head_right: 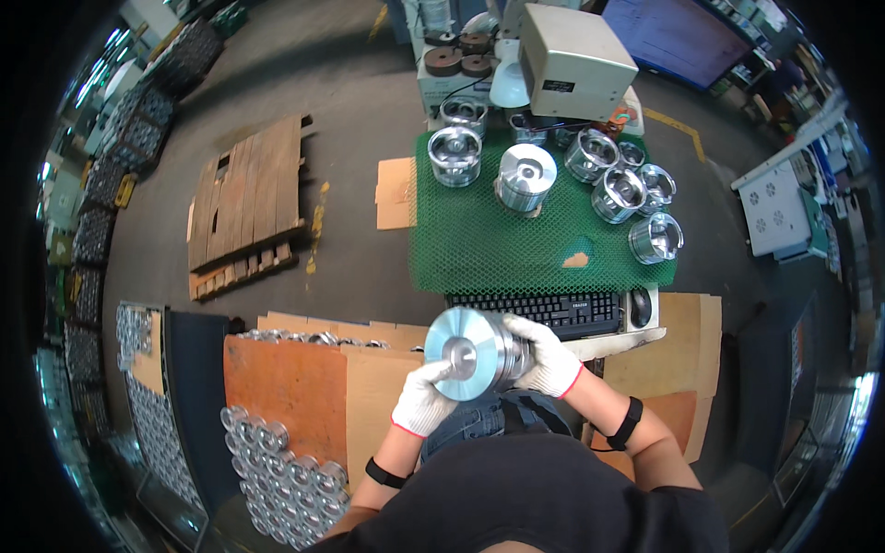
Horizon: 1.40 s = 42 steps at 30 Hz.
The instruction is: Moving pistons between workstations and scanning them with a laser measurement device.
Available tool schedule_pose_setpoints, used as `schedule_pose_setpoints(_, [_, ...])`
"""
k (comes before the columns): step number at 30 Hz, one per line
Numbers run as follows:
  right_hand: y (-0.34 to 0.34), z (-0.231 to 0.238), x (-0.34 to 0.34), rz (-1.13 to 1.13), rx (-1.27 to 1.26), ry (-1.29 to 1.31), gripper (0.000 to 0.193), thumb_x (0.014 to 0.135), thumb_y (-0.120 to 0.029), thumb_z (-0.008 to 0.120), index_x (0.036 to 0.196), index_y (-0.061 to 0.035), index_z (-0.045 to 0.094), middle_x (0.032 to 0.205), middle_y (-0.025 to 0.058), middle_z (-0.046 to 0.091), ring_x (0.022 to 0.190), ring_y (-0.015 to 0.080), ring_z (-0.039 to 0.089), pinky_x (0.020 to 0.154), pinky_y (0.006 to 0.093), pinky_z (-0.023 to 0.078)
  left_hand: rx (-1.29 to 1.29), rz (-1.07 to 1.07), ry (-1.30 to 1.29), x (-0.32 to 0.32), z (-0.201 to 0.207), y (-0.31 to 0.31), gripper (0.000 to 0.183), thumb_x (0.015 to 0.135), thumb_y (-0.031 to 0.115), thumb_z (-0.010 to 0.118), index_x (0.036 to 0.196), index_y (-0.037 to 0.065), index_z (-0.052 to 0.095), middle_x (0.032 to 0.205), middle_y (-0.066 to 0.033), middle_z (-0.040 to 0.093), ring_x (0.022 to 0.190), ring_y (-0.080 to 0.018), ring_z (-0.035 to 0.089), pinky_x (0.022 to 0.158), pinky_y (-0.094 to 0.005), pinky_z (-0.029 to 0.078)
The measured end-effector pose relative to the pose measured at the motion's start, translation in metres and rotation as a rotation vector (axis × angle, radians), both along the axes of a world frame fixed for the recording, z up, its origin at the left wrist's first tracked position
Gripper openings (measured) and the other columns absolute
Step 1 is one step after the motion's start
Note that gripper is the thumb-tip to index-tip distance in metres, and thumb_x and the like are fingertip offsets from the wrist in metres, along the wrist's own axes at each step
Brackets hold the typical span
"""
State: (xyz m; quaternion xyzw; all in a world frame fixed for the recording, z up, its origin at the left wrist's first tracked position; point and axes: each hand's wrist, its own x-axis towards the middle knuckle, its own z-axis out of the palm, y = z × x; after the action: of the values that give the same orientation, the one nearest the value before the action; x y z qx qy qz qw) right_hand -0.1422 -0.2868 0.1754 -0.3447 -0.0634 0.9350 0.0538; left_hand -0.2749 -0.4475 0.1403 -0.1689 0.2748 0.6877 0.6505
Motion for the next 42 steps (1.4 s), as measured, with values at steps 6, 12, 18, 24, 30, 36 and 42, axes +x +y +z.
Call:
schedule_pose_setpoints(6, [0.017, -0.036, -0.022, 0.515, 0.596, -0.089, 0.029, 0.075, -0.005, 0.073, 0.102, 0.0008, 0.063, 0.092, 0.0088, 0.068, 0.079, 0.0158, 0.066, 0.072, 0.0288, 0.055, -0.317, -0.379, 1.207, -0.020, -0.049, -0.038, 0.041, 0.087, 0.027, 0.065, 0.120, 0.003, 0.061, 0.133, -0.0186, 0.050, 0.139, -0.0266, 0.030, 0.110, -0.0351, 0.029])
schedule_pose_setpoints(12, [0.065, -0.057, -0.100, 1.099, 2.090, -0.343, 0.029, 0.074, -0.028, 0.067, 0.091, -0.0044, 0.066, 0.086, 0.0160, 0.067, 0.076, 0.0298, 0.065, 0.072, 0.0387, 0.052, -0.467, -0.027, 0.747, -0.039, -0.093, -0.098, 0.037, 0.085, 0.023, 0.067, 0.115, 0.001, 0.065, 0.138, -0.0116, 0.050, 0.132, -0.0215, 0.039, 0.103, -0.0306, 0.033])
schedule_pose_setpoints(18, [0.127, -0.078, -0.183, 1.012, 2.433, -0.416, 0.020, 0.074, -0.018, 0.060, 0.089, -0.0059, 0.065, 0.079, 0.0206, 0.064, 0.074, 0.0368, 0.065, 0.069, 0.0446, 0.052, -0.540, 0.058, 0.650, -0.039, -0.103, -0.102, 0.034, 0.088, 0.027, 0.063, 0.115, 0.007, 0.066, 0.139, -0.0092, 0.048, 0.125, -0.0209, 0.044, 0.091, -0.0349, 0.039])
schedule_pose_setpoints(24, [0.138, -0.107, -0.217, 0.942, 2.251, -0.661, 0.026, 0.075, -0.017, 0.062, 0.098, -0.0053, 0.064, 0.092, 0.0186, 0.066, 0.089, 0.0346, 0.066, 0.075, 0.0407, 0.054, -0.687, 0.146, 0.671, -0.036, -0.107, -0.083, 0.032, 0.087, 0.022, 0.066, 0.114, 0.005, 0.065, 0.130, -0.0067, 0.055, 0.116, -0.0154, 0.049, 0.087, -0.0292, 0.038])
schedule_pose_setpoints(30, [0.142, -0.096, -0.198, 0.555, 2.464, -0.615, 0.023, 0.082, -0.024, 0.059, 0.095, -0.0050, 0.063, 0.088, 0.0152, 0.064, 0.084, 0.0335, 0.062, 0.076, 0.0424, 0.051, -0.563, 0.024, 0.721, -0.047, -0.113, -0.030, 0.033, 0.088, 0.024, 0.064, 0.116, 0.005, 0.063, 0.126, -0.0062, 0.058, 0.115, -0.0167, 0.050, 0.088, -0.0341, 0.038])
schedule_pose_setpoints(36, [0.115, -0.070, -0.033, 0.802, 2.206, -0.179, 0.037, 0.078, -0.030, 0.060, 0.105, -0.0056, 0.065, 0.084, 0.0192, 0.063, 0.082, 0.0347, 0.063, 0.080, 0.0469, 0.049, -0.449, -0.173, 0.712, -0.046, -0.094, 0.060, 0.031, 0.090, 0.021, 0.061, 0.116, 0.004, 0.062, 0.117, -0.0062, 0.063, 0.111, -0.0166, 0.053, 0.086, -0.0316, 0.040])
schedule_pose_setpoints(42, [0.245, -0.020, 0.132, 0.385, 2.331, -1.282, 0.025, 0.071, -0.029, 0.062, 0.082, -0.0078, 0.068, 0.072, 0.0168, 0.064, 0.068, 0.0341, 0.063, 0.065, 0.0448, 0.051, -0.258, -0.348, 0.752, -0.041, -0.080, 0.114, 0.037, 0.090, 0.019, 0.062, 0.120, -0.001, 0.060, 0.117, -0.0089, 0.063, 0.105, -0.0149, 0.057, 0.084, -0.0271, 0.043])
